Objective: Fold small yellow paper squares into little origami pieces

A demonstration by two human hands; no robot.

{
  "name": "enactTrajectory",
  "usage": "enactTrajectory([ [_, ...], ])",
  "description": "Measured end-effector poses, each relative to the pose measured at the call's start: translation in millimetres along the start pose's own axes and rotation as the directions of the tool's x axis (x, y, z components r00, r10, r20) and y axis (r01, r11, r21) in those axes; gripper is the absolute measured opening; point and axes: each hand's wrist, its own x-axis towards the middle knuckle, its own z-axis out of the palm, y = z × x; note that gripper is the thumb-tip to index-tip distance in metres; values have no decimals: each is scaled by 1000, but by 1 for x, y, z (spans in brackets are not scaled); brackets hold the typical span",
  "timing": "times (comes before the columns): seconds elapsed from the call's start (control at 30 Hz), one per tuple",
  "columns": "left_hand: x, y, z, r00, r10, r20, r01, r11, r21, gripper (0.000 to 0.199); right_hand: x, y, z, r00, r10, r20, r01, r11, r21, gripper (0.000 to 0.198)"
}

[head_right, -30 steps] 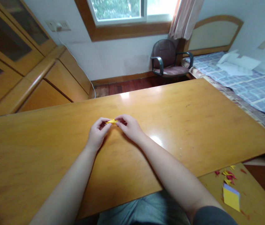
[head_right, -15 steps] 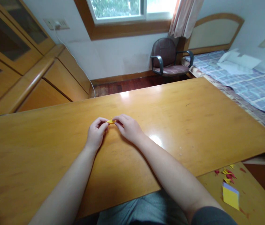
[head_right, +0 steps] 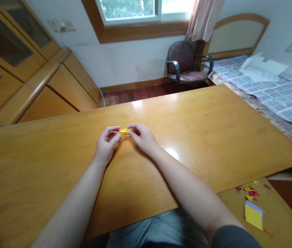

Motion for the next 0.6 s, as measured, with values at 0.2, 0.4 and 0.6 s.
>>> enactTrajectory([
  [0.2,-1,5,0,986,150,76,-160,975,155,16,1,4,-1,999,16,40,-18,999,35,16],
  [0.4,3,1,1,993,86,80,-89,995,35,25,0,4,-1,997,39,72,-48,990,129,17],
  [0.6,5,-4,1,989,-36,143,57,988,-144,43,1,3,-1,989,102,109,-135,921,366,21],
])
